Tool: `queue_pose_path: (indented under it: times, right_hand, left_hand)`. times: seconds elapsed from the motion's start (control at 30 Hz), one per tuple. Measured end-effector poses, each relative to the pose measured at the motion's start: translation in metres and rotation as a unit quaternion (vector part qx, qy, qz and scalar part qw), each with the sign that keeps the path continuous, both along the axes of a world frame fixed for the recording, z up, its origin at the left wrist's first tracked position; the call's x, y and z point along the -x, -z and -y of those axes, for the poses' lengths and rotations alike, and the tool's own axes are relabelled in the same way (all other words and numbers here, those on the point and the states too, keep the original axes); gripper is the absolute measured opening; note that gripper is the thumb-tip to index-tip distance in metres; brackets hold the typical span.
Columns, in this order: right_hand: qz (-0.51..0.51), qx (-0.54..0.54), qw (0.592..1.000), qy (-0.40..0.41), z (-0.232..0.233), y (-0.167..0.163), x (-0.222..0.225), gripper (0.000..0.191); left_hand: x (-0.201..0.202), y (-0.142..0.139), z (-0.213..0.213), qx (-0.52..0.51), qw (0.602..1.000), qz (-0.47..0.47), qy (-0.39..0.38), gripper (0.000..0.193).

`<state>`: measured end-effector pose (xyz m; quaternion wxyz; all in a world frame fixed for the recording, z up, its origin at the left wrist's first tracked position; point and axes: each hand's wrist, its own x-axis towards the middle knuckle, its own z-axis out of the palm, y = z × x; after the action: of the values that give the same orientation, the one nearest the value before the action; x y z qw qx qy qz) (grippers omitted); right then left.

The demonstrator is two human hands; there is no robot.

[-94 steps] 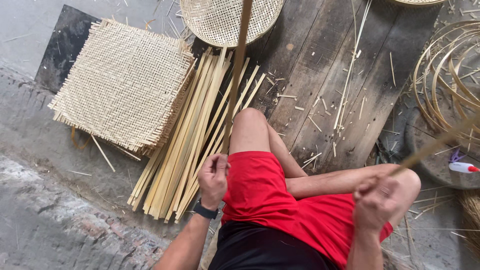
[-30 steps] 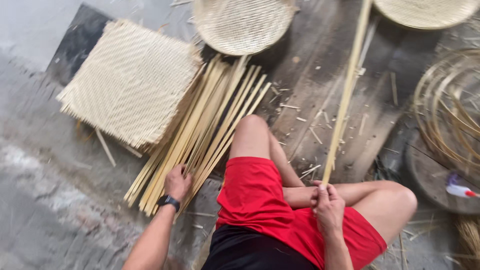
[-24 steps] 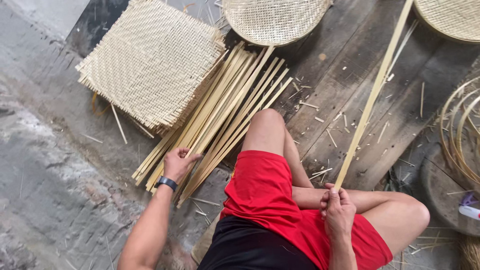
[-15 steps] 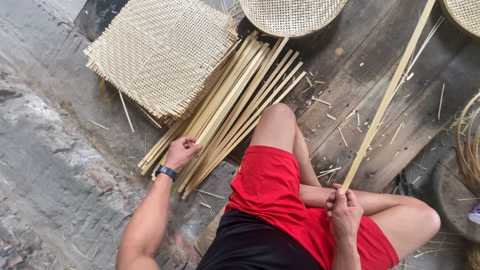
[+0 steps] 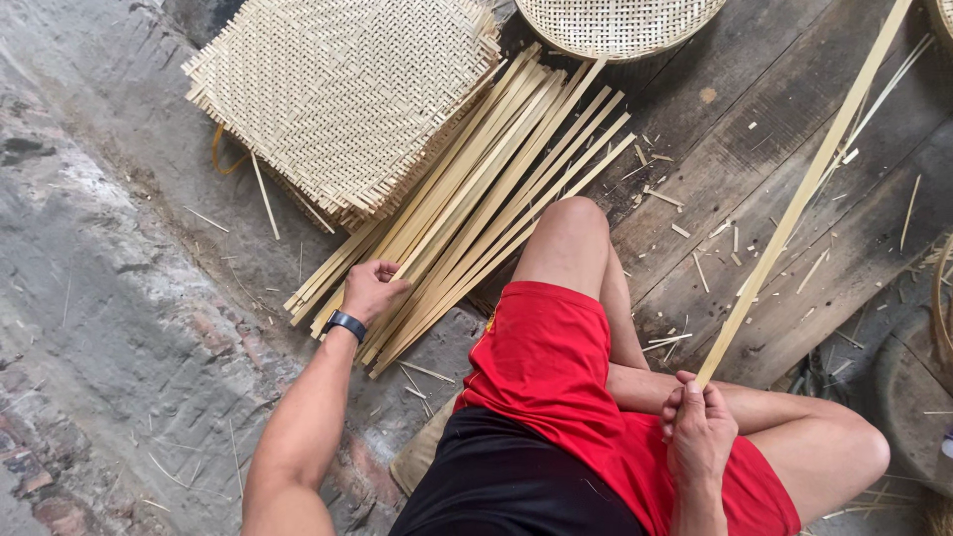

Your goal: The person sits on the floor of a basket-weaving workshop and bends long thin bamboo strips into circular rims for woven trays. They flex each strip, overlap and press the ends together to form a hoop, then set the finished rim aside and pick up the next strip, repeating the process.

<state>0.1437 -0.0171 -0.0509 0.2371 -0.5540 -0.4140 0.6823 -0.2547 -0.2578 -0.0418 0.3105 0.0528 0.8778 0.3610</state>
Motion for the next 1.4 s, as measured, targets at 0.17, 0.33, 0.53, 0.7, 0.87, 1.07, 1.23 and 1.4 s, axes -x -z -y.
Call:
queue_pose_path:
  times: [0.17, 0.33, 0.53, 0.7, 0.87, 1.07, 1.23, 1.4]
  right_hand:
    - [0.018, 0.006, 1.000, -0.007, -0.001, -0.001, 0.001, 0.022]
    - [0.015, 0.002, 1.000, -0.011, 0.000, -0.002, 0.002, 0.022]
    - [0.008, 0.004, 1.000, -0.007, 0.000, -0.002, 0.002, 0.021]
    - [0.004, 0.011, 1.000, 0.000, 0.002, -0.003, 0.003, 0.022]
    - [-0.002, 0.004, 1.000, 0.018, 0.005, -0.002, 0.002, 0.029]
    - [-0.016, -0.002, 0.999, 0.028, 0.006, -0.003, 0.003, 0.027]
    - [-0.079, -0.009, 0.995, 0.066, -0.005, -0.012, 0.014, 0.028]
    - [-0.321, 0.058, 0.926, 0.192, -0.046, -0.020, -0.005, 0.040]
  left_hand:
    - [0.003, -0.001, 0.004, -0.047, 0.997, 0.050, -0.023, 0.041]
    - [0.001, -0.012, -0.004, -0.051, 0.995, 0.073, -0.037, 0.044]
    - [-0.007, -0.016, -0.003, 0.056, 0.992, -0.050, 0.097, 0.050]
    - [-0.011, -0.002, 0.001, -0.009, 0.956, -0.267, 0.123, 0.018]
    - [-0.003, -0.017, 0.011, -0.019, 0.999, -0.031, 0.017, 0.020]
    - [-0.021, -0.050, 0.010, -0.169, 0.971, 0.116, -0.121, 0.019]
    - [-0.060, -0.036, -0.020, -0.169, 0.972, 0.071, 0.144, 0.015]
    - [-0.069, -0.012, -0.029, -0.147, 0.916, 0.081, 0.365, 0.013]
